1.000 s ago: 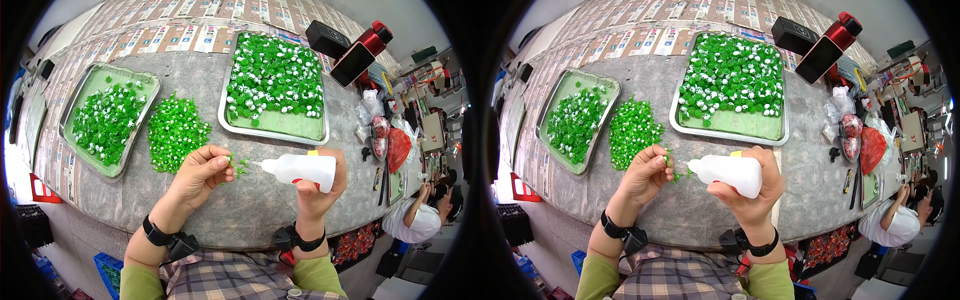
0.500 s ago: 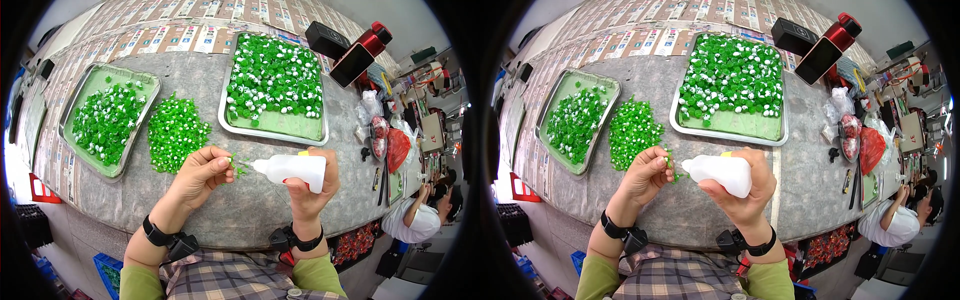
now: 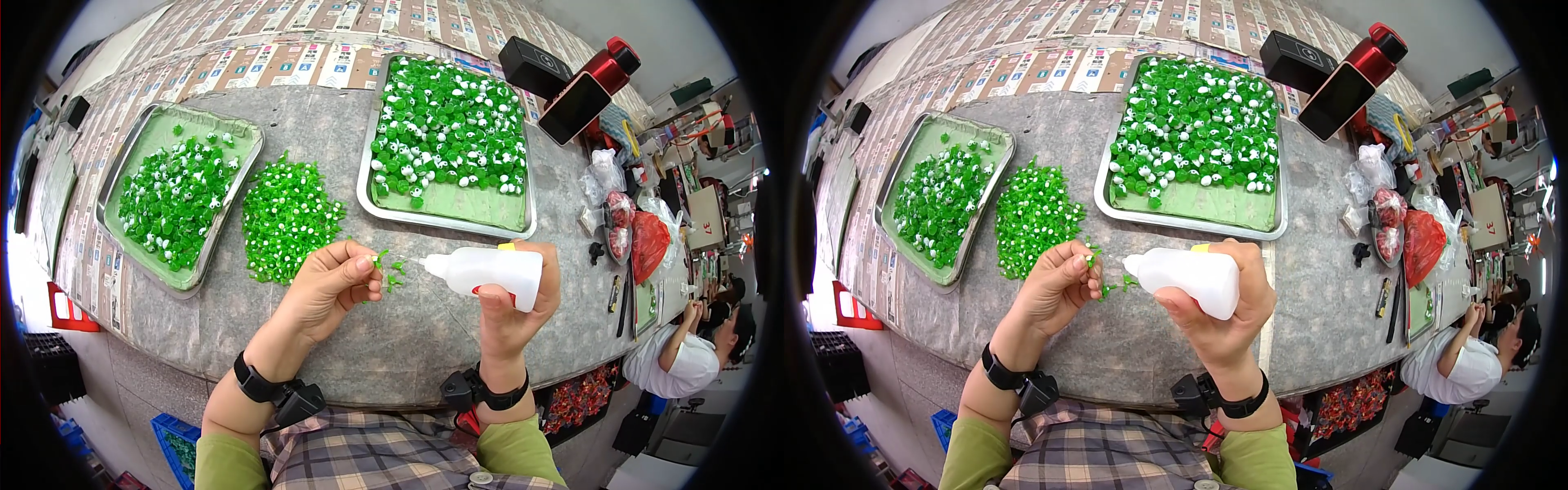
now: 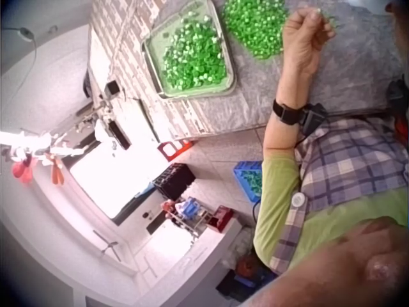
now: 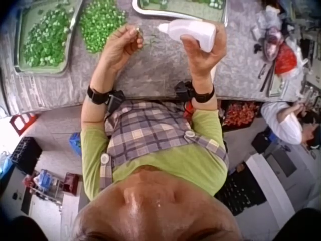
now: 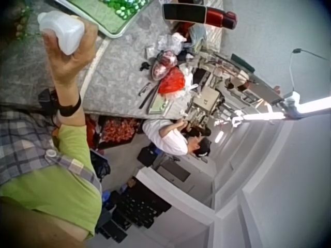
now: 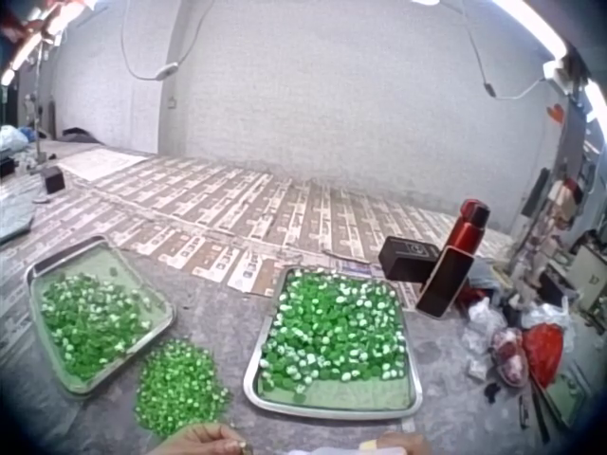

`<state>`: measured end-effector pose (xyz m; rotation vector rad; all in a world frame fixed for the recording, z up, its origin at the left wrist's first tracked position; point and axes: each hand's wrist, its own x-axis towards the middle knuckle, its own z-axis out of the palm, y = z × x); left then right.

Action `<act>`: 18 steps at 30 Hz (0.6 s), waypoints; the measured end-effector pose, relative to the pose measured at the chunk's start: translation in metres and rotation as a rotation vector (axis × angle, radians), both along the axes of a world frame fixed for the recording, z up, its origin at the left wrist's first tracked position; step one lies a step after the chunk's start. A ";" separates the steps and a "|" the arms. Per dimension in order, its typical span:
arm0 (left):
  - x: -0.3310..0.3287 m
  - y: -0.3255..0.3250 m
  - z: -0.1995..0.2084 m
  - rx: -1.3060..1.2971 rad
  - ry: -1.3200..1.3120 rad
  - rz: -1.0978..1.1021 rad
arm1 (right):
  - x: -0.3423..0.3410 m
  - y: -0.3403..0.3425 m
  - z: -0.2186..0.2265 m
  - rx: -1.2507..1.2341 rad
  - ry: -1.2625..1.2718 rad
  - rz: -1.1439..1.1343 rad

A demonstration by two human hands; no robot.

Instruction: The person applies glue from a bottle onto small plastic parts and presses them onto toy figures by hand.

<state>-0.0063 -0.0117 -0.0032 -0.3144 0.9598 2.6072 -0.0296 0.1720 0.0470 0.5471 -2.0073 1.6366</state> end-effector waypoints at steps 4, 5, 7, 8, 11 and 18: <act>0.000 -0.001 0.000 -0.002 -0.003 -0.003 | -0.001 -0.004 -0.001 0.011 -0.016 -0.011; 0.000 -0.001 0.000 -0.005 -0.003 -0.003 | -0.001 -0.004 -0.001 0.041 -0.003 -0.026; 0.000 -0.001 -0.001 0.001 -0.003 0.001 | -0.001 -0.003 -0.001 -0.006 0.000 -0.026; 0.000 -0.001 -0.002 0.006 -0.004 0.006 | -0.001 -0.002 -0.001 -0.054 0.002 -0.024; 0.000 0.001 0.001 -0.107 0.028 0.107 | 0.004 -0.005 0.002 -0.101 -0.125 -0.034; 0.001 0.001 0.003 -0.110 0.076 0.144 | 0.001 -0.004 -0.001 -0.093 -0.056 0.018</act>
